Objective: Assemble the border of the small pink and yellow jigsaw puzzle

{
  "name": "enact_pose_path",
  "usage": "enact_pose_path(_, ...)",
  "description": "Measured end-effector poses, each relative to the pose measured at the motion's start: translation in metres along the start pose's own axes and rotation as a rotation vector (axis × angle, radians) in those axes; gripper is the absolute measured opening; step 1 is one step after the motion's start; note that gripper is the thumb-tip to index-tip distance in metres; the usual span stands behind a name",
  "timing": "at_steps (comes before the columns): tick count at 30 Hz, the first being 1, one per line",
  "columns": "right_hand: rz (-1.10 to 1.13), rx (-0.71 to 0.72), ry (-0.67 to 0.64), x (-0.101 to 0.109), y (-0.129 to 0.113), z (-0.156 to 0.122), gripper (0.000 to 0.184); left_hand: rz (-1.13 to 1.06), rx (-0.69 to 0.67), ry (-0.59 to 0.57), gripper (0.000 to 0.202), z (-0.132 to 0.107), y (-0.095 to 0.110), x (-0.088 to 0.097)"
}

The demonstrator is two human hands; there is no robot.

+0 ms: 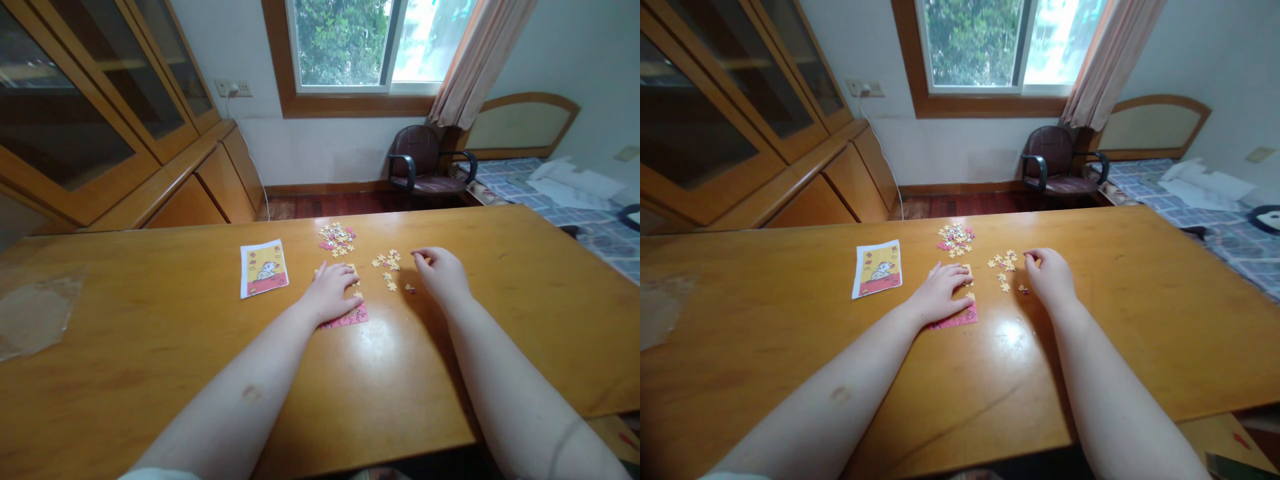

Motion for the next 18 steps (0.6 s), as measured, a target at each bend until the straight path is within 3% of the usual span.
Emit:
enact_pose_path(7, -0.071, -0.024, -0.146, -0.012, 0.009, 0.005, 0.031, -0.004, 0.004, 0.018, 0.043, 0.001, -0.002, -0.002)
enact_pose_path(18, -0.097, -0.032, -0.231, -0.018, 0.016, 0.01, 0.029, -0.031, 0.027, 0.045, 0.041, 0.003, -0.004, -0.002)
Point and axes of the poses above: each hand's wrist, its own z-axis towards the middle knuckle, its own x-axis out of the back of the hand, y = z × x, the point moved 3 cm from there along z, towards the middle knuckle, and after that the axes turned 7 degrees about -y, right-handed, at the moved point
